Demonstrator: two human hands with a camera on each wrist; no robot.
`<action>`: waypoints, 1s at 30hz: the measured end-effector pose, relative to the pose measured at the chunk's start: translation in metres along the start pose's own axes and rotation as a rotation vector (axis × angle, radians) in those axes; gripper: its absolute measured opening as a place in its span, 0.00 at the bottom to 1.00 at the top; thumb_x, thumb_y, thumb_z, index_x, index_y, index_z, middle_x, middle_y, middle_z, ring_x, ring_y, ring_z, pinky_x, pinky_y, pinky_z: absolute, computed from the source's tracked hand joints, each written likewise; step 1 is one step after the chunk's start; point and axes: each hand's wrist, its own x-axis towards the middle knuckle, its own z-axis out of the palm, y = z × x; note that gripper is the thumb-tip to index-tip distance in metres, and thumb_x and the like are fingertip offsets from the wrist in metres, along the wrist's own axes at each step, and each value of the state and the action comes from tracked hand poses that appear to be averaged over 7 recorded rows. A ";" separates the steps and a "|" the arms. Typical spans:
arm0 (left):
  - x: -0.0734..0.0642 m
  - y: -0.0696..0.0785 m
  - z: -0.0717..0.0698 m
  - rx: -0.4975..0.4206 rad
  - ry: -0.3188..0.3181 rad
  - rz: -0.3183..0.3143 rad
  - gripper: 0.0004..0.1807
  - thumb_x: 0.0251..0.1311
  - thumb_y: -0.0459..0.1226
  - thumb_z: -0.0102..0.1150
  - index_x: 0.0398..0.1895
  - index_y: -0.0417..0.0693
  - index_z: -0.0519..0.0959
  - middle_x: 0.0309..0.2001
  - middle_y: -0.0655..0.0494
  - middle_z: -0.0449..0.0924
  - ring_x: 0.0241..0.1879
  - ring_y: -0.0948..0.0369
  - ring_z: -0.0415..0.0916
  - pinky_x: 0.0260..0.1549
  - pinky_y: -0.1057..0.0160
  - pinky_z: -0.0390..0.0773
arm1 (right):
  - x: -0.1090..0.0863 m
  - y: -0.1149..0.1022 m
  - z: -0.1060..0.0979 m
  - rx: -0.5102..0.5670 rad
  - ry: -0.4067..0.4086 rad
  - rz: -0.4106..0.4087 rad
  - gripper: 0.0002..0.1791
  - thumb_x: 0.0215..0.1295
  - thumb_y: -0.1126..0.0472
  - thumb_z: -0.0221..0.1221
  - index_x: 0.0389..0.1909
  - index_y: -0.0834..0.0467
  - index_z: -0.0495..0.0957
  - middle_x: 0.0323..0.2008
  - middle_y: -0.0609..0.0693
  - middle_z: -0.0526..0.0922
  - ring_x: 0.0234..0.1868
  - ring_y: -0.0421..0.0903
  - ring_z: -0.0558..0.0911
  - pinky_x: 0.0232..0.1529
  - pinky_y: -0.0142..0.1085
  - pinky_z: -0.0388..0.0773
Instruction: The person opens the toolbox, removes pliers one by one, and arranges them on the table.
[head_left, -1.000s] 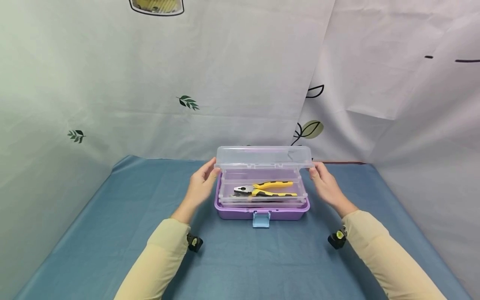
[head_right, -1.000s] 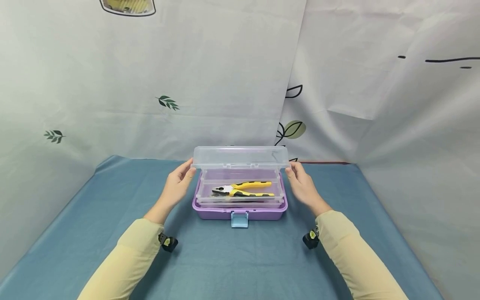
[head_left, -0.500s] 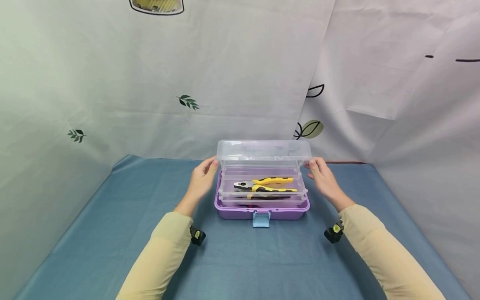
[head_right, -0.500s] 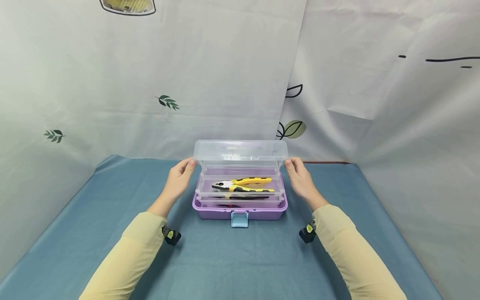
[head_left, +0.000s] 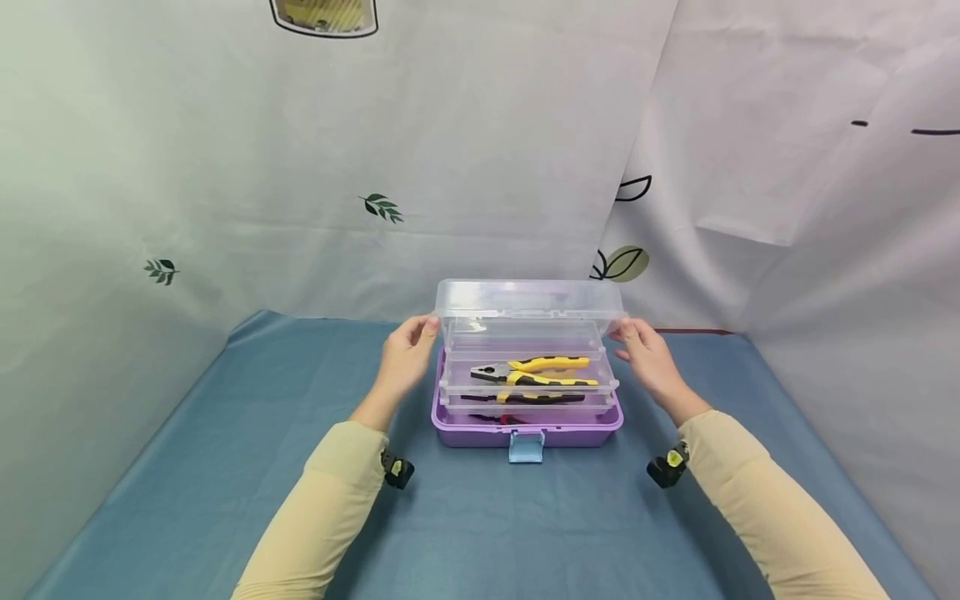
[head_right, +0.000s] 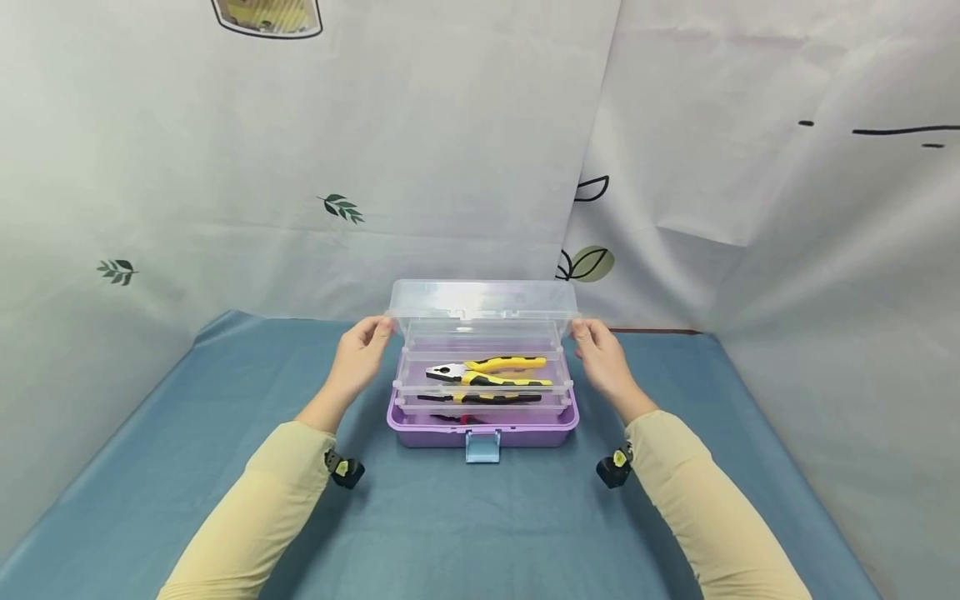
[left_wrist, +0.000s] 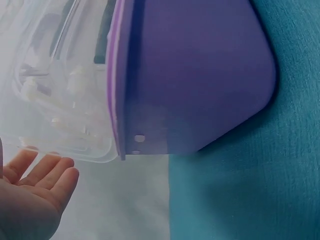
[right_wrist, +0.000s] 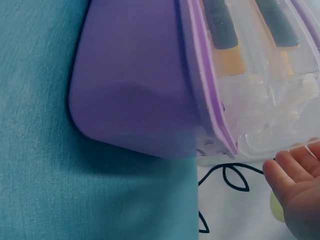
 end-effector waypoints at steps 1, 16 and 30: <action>0.000 0.000 0.000 0.001 -0.001 -0.003 0.24 0.68 0.51 0.47 0.52 0.41 0.77 0.48 0.41 0.81 0.48 0.50 0.77 0.51 0.52 0.76 | 0.000 0.000 0.000 -0.006 0.003 0.007 0.35 0.75 0.43 0.34 0.61 0.72 0.61 0.63 0.70 0.64 0.65 0.65 0.67 0.61 0.55 0.69; 0.000 0.008 0.000 0.015 0.028 -0.012 0.23 0.67 0.51 0.49 0.48 0.41 0.80 0.44 0.42 0.83 0.45 0.50 0.78 0.48 0.53 0.77 | -0.005 -0.009 -0.005 -0.026 0.033 0.073 0.40 0.71 0.37 0.34 0.59 0.71 0.65 0.59 0.70 0.70 0.61 0.65 0.70 0.59 0.54 0.71; 0.008 0.015 0.001 -0.131 0.025 -0.198 0.31 0.63 0.60 0.48 0.49 0.42 0.79 0.48 0.42 0.80 0.49 0.51 0.77 0.50 0.55 0.78 | -0.001 -0.005 -0.009 0.013 -0.017 0.081 0.38 0.72 0.38 0.35 0.65 0.67 0.59 0.63 0.67 0.67 0.64 0.63 0.68 0.60 0.55 0.70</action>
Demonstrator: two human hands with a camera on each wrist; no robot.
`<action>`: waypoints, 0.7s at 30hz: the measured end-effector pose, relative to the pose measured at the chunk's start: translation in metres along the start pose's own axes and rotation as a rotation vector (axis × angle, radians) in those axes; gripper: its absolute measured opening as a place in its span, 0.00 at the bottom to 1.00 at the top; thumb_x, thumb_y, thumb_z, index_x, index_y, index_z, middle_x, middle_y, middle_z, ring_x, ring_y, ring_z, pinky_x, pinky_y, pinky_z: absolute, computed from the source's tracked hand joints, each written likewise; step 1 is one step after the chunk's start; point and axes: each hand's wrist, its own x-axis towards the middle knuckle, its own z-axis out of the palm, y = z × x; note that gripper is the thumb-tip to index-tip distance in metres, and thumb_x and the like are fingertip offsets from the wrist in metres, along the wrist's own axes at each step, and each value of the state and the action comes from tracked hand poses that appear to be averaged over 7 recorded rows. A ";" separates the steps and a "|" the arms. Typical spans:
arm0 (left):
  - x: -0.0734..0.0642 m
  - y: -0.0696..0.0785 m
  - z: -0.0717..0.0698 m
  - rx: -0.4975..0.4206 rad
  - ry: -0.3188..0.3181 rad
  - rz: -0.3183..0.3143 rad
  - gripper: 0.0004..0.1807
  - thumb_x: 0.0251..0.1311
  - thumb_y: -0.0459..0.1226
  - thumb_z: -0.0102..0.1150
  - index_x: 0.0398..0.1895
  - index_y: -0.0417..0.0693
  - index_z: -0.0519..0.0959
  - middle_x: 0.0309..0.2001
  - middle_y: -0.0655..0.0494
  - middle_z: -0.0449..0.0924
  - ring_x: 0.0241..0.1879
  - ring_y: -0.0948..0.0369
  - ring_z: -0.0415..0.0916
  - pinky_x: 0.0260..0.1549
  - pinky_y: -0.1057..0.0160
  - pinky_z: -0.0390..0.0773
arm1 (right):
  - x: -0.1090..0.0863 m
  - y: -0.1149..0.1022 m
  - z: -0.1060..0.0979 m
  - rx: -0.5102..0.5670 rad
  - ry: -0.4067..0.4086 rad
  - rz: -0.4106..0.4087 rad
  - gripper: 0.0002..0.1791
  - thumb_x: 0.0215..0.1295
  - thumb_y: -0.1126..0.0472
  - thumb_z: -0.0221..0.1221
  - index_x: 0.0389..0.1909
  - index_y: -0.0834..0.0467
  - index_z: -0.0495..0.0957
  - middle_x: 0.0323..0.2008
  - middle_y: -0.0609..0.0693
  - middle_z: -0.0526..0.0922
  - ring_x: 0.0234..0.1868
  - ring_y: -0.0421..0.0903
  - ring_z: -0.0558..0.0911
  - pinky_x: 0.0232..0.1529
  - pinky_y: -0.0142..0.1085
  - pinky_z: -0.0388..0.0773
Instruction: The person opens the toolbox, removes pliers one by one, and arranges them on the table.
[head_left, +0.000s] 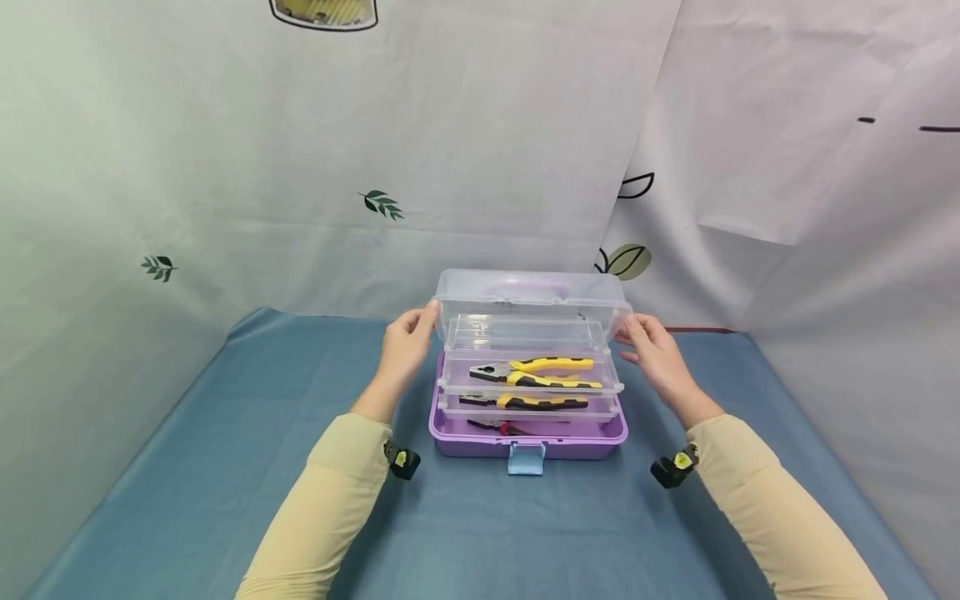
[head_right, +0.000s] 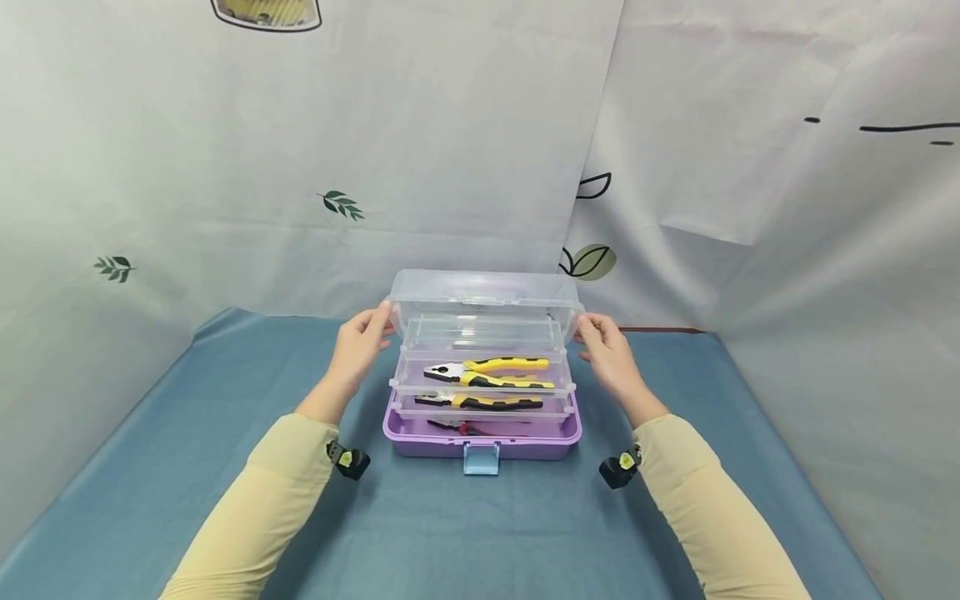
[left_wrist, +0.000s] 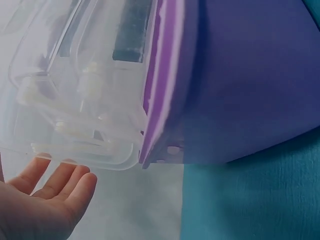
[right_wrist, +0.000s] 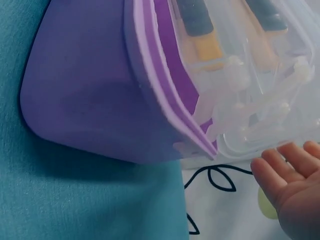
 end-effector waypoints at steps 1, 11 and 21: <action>0.001 0.000 0.000 -0.025 -0.003 -0.017 0.32 0.62 0.60 0.49 0.50 0.41 0.79 0.48 0.41 0.80 0.50 0.51 0.77 0.51 0.55 0.78 | 0.000 0.001 0.000 -0.003 -0.009 -0.002 0.36 0.72 0.39 0.36 0.65 0.66 0.59 0.64 0.67 0.67 0.64 0.62 0.68 0.60 0.55 0.70; 0.005 0.006 0.001 -0.094 -0.039 -0.087 0.36 0.60 0.63 0.49 0.51 0.40 0.77 0.52 0.43 0.77 0.55 0.51 0.75 0.55 0.56 0.77 | 0.000 0.006 -0.005 -0.010 -0.087 -0.039 0.34 0.73 0.42 0.38 0.66 0.65 0.59 0.68 0.64 0.62 0.67 0.62 0.64 0.58 0.54 0.72; 0.008 0.010 0.001 -0.035 -0.135 -0.095 0.40 0.66 0.63 0.35 0.67 0.42 0.65 0.63 0.41 0.70 0.63 0.48 0.68 0.60 0.53 0.72 | 0.003 0.003 -0.009 -0.054 -0.157 -0.026 0.37 0.73 0.42 0.41 0.72 0.62 0.50 0.70 0.65 0.57 0.68 0.62 0.62 0.57 0.53 0.73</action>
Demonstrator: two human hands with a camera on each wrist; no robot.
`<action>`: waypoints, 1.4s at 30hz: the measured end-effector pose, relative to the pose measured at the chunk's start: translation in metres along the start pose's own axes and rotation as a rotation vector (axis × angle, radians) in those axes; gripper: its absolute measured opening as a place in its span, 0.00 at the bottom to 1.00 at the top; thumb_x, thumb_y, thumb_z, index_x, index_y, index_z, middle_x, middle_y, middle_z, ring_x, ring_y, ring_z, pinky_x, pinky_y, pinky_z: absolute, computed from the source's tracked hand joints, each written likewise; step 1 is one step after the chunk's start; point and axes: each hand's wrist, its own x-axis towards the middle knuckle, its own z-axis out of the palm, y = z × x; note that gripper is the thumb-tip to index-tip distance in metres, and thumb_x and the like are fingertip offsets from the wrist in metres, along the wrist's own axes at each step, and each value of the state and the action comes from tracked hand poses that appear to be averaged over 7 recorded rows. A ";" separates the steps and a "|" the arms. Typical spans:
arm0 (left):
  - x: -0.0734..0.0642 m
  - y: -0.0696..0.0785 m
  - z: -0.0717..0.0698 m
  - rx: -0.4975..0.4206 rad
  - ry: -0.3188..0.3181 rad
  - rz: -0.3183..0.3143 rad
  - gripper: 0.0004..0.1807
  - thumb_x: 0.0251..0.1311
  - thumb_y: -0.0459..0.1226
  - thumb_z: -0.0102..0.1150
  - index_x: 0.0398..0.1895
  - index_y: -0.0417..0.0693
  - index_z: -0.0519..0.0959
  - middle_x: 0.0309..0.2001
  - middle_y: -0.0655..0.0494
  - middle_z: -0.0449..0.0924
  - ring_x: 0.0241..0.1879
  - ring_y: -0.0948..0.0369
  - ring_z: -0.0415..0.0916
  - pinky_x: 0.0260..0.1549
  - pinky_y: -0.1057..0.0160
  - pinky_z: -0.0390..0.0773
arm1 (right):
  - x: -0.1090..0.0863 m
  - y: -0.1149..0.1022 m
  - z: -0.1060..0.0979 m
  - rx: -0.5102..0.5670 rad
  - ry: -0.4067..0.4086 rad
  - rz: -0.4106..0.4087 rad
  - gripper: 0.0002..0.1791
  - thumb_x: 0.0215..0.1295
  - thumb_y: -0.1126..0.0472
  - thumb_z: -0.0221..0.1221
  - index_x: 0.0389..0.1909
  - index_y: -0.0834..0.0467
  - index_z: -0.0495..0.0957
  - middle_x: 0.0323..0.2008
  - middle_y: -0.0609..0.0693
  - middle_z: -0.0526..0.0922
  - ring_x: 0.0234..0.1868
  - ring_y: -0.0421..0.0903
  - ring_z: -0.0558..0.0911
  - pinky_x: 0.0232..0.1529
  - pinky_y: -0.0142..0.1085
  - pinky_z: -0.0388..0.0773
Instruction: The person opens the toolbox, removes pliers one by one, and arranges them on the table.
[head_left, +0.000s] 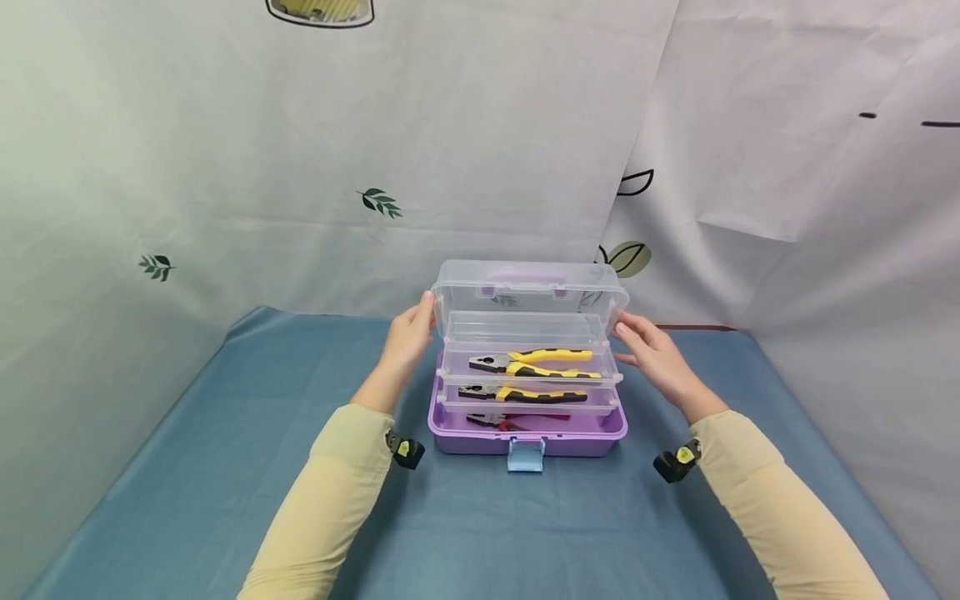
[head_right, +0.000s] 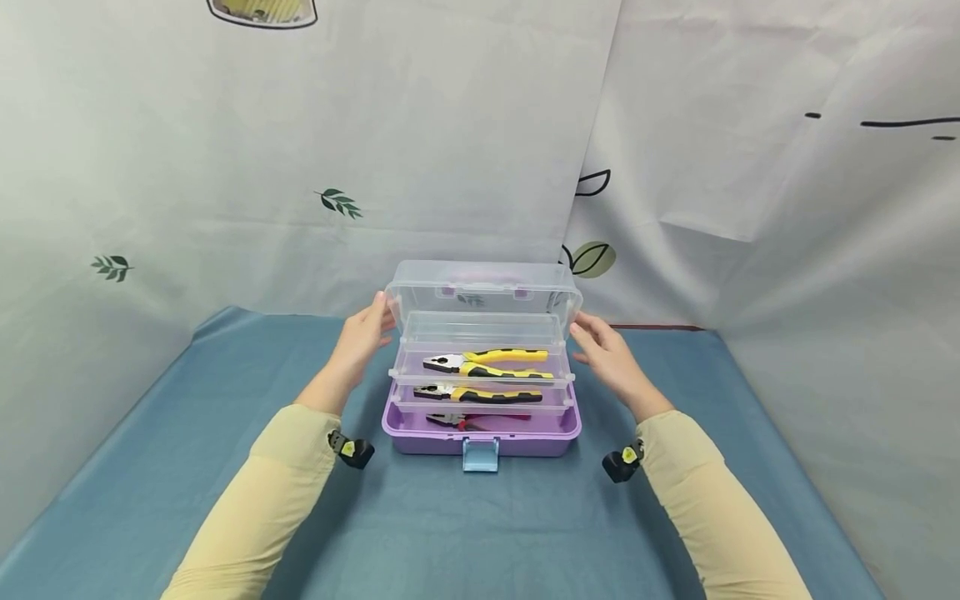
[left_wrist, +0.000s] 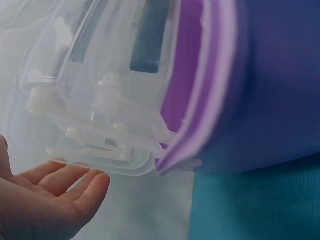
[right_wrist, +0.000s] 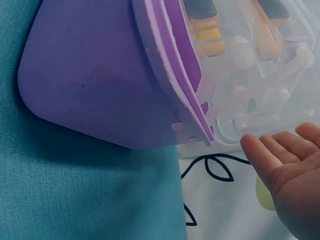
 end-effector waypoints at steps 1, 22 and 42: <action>0.000 -0.001 0.000 0.004 -0.012 0.000 0.39 0.67 0.62 0.34 0.68 0.42 0.64 0.64 0.41 0.69 0.64 0.49 0.68 0.60 0.53 0.72 | 0.000 0.000 0.000 0.000 -0.004 -0.002 0.37 0.73 0.42 0.41 0.72 0.63 0.50 0.70 0.65 0.57 0.68 0.62 0.62 0.57 0.53 0.73; 0.004 -0.009 0.002 0.165 -0.149 0.086 0.41 0.67 0.64 0.21 0.75 0.50 0.46 0.73 0.43 0.49 0.73 0.46 0.45 0.72 0.46 0.46 | 0.006 -0.003 -0.001 -0.032 -0.005 0.013 0.35 0.73 0.43 0.40 0.74 0.56 0.48 0.73 0.60 0.52 0.69 0.62 0.62 0.59 0.53 0.71; 0.002 -0.021 -0.003 0.001 -0.242 0.126 0.34 0.71 0.57 0.25 0.75 0.53 0.45 0.75 0.47 0.45 0.71 0.42 0.50 0.69 0.38 0.47 | 0.012 0.003 0.001 0.063 -0.091 0.015 0.34 0.75 0.41 0.31 0.75 0.50 0.36 0.74 0.61 0.46 0.73 0.60 0.52 0.66 0.57 0.60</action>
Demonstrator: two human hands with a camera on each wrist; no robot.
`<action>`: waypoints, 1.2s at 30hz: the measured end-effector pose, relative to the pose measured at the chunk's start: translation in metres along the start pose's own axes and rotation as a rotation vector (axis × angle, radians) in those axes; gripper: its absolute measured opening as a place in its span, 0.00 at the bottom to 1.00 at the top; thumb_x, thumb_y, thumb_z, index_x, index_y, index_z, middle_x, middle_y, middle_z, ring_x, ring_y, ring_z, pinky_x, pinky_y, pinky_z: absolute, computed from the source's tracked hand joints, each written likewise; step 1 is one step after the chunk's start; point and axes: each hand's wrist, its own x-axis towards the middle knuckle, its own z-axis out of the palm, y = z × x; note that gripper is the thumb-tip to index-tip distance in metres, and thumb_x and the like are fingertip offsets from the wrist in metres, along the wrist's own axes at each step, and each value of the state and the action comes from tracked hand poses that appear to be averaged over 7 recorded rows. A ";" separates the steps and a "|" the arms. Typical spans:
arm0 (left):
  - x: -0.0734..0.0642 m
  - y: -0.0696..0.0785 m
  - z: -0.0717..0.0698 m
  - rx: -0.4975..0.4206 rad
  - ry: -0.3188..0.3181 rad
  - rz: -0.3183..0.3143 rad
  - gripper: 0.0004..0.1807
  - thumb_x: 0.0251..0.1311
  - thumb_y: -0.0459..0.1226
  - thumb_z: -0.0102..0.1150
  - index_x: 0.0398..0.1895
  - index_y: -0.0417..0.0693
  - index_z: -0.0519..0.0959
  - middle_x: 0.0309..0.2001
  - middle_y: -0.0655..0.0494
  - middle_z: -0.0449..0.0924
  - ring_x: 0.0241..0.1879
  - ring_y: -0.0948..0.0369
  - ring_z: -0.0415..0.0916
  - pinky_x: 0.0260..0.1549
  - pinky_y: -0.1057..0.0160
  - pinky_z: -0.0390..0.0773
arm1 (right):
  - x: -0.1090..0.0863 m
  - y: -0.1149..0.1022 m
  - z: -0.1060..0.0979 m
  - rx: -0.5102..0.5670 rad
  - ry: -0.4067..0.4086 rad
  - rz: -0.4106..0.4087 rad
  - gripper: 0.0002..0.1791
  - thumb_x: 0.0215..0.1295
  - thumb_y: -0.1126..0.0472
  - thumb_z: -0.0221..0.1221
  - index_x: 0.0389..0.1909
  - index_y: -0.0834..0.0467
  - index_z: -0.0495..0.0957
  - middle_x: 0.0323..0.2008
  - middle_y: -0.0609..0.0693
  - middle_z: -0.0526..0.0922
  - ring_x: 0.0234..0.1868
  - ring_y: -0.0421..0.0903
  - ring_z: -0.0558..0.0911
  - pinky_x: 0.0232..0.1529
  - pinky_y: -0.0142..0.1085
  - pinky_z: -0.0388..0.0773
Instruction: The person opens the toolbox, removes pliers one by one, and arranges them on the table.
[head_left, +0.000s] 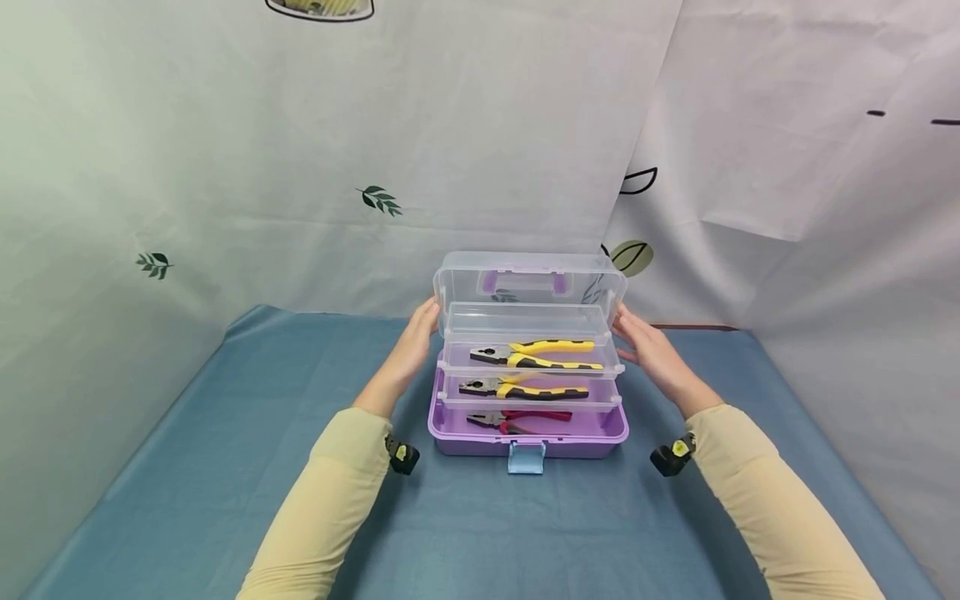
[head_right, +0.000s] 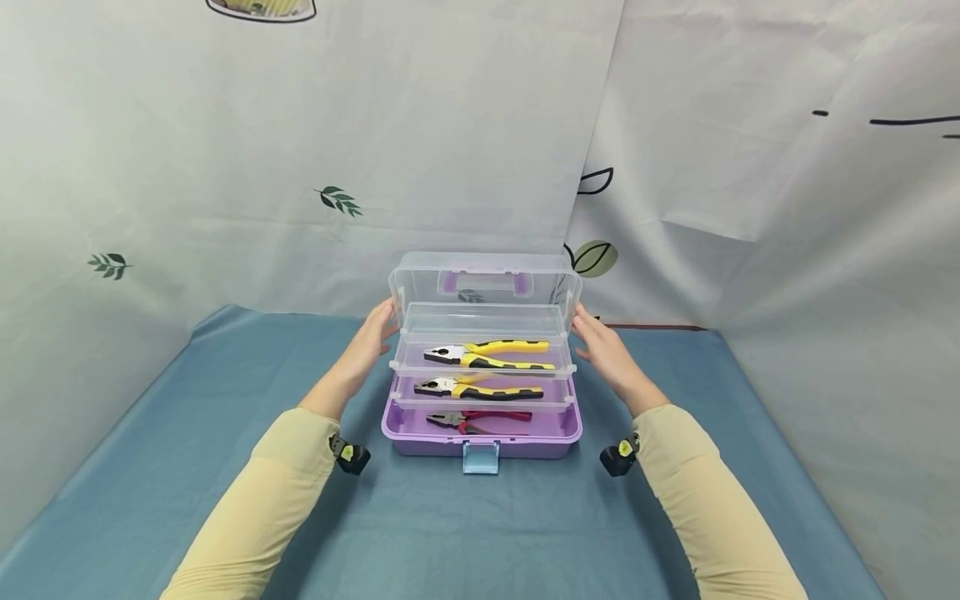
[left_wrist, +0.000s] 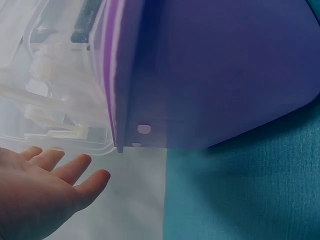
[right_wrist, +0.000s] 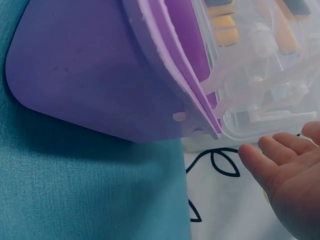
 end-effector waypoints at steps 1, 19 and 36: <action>0.000 -0.001 0.000 0.001 0.001 0.002 0.34 0.71 0.57 0.25 0.75 0.54 0.45 0.74 0.47 0.45 0.71 0.42 0.50 0.68 0.38 0.48 | 0.000 0.001 0.000 0.004 -0.001 -0.002 0.34 0.75 0.41 0.31 0.75 0.50 0.36 0.74 0.61 0.46 0.73 0.60 0.51 0.67 0.57 0.60; 0.004 -0.010 0.002 -0.027 -0.058 -0.004 0.32 0.73 0.52 0.23 0.76 0.56 0.36 0.77 0.57 0.32 0.73 0.44 0.43 0.71 0.43 0.43 | 0.001 0.009 0.003 -0.003 0.027 -0.019 0.34 0.74 0.39 0.29 0.75 0.47 0.38 0.75 0.58 0.46 0.73 0.61 0.52 0.66 0.59 0.59; 0.005 -0.018 0.001 -0.041 -0.100 0.015 0.35 0.70 0.57 0.22 0.75 0.59 0.33 0.76 0.53 0.28 0.72 0.39 0.39 0.70 0.39 0.43 | 0.003 0.014 0.006 0.008 0.027 -0.025 0.34 0.73 0.37 0.29 0.75 0.43 0.36 0.74 0.58 0.47 0.73 0.60 0.52 0.66 0.59 0.60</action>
